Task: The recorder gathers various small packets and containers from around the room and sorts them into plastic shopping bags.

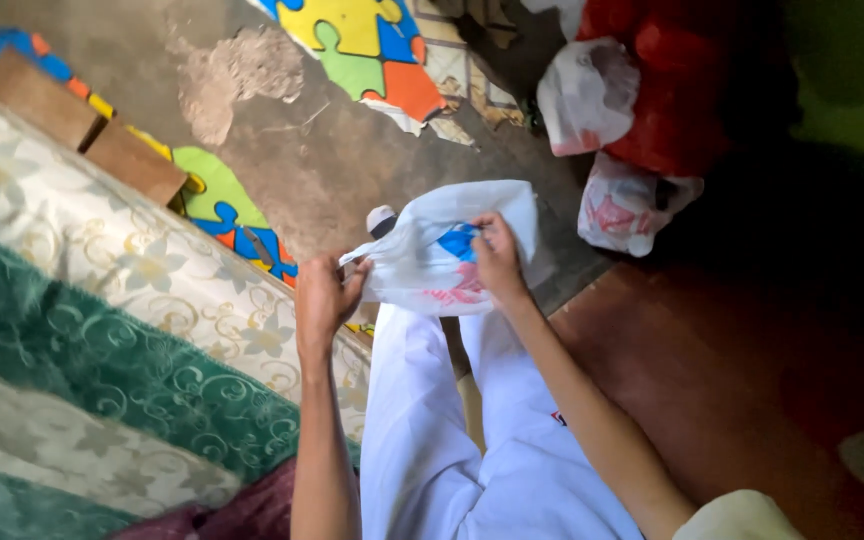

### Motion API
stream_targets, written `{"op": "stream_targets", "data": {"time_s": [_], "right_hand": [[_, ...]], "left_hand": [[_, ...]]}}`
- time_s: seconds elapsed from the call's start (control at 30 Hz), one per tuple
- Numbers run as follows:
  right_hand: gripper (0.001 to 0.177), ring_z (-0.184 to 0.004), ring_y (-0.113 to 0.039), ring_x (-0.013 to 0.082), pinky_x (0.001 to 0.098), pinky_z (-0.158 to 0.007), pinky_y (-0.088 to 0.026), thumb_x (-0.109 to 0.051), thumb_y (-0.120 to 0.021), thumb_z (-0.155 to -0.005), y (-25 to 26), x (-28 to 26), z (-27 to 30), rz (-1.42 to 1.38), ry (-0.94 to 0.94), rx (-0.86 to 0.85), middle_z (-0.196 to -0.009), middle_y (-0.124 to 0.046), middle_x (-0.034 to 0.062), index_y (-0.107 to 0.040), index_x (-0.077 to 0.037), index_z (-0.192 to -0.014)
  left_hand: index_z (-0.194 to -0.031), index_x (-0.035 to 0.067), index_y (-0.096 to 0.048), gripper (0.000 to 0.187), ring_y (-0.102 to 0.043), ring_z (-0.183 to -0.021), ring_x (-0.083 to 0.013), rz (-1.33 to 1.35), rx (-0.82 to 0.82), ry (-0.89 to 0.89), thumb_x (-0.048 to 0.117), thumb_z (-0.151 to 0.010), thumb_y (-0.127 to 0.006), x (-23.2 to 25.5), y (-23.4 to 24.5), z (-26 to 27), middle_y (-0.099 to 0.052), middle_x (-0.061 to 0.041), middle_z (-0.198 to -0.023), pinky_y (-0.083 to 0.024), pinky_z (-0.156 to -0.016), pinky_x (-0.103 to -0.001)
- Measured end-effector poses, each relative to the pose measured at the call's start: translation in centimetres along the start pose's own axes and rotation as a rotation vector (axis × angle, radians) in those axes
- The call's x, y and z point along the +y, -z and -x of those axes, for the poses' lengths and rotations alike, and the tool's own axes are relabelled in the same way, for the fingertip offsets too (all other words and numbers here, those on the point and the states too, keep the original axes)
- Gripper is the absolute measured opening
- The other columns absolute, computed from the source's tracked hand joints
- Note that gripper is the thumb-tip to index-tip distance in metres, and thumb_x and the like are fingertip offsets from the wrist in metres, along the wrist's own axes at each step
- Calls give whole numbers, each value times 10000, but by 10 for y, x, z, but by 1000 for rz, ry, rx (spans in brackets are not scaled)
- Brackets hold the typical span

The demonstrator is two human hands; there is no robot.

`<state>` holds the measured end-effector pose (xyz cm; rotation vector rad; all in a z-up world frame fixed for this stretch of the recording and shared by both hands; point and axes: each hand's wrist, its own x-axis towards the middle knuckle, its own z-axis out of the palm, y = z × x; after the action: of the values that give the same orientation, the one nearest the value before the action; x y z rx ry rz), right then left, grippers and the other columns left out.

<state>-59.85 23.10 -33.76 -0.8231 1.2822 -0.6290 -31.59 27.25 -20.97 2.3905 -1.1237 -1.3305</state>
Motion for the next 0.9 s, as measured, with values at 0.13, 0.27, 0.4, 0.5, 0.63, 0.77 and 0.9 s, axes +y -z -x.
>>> {"op": "stream_targets", "data": {"time_s": [0.13, 0.27, 0.4, 0.5, 0.63, 0.77, 0.9], "right_hand": [[214, -949, -643, 136, 291, -821, -549, 4, -512, -958, -11, -16, -1, -228, -127, 110, -1060, -675, 31, -597, -61, -1143], [206, -813, -654, 180, 345, -709, -547, -232, -594, -976, -52, -75, 7, -545, -615, -90, -991, -707, 43, -659, -94, -1114], [224, -837, -708, 193, 323, -763, -620, -128, -618, -924, -168, -192, 56, -210, -787, -323, -997, -724, 80, -656, -33, -1123], [239, -715, -579, 100, 285, -603, -484, -35, -751, -909, -214, -224, 77, 81, -534, -674, -911, -680, -12, -641, -80, -1116], [218, -602, -474, 118, 300, -508, -358, -27, -741, -896, -287, -291, 99, 301, -323, -861, -756, -578, -22, -675, -1, -1102], [223, -783, -617, 90, 278, -706, -537, -70, -724, -876, -333, -346, 69, 673, 131, -1002, -863, -712, -66, -749, -11, -1089], [314, -977, -647, 170, 319, -833, -529, -61, -750, -825, -370, -445, 71, 857, 859, -1201, -1068, -675, 40, -718, -4, -1132]], "left_hand": [[-1028, 55, -753, 233, -638, -583, -382, 119, 387, 77, 208, -851, -756, -28, 16, 28, -617, -165, -606, -494, -569, -478], [-961, 57, -720, 190, -656, -729, -412, 130, 643, 205, 122, -783, -732, -50, 50, 60, -666, -199, -749, -498, -663, -500], [-921, -10, -595, 186, -579, -1022, -407, 284, 599, -126, 45, -765, -681, -58, 84, 96, -569, -216, -1017, -473, -925, -464], [-986, -58, -563, 434, -560, -999, -420, 386, 708, -235, 190, -719, -798, -25, 171, 144, -543, -237, -1021, -460, -893, -463], [-1009, -44, -600, 549, -607, -924, -431, 460, 745, -325, 286, -673, -881, -46, 236, 157, -602, -243, -966, -489, -800, -465], [-957, 47, -668, 244, -722, -896, -370, 488, 617, -240, 212, -811, -774, -88, 282, 139, -704, -187, -907, -544, -759, -446], [-1048, -13, -619, 257, -650, -938, -452, 259, 969, -398, 92, -823, -682, -80, 337, 132, -664, -255, -977, -517, -763, -497]]}}
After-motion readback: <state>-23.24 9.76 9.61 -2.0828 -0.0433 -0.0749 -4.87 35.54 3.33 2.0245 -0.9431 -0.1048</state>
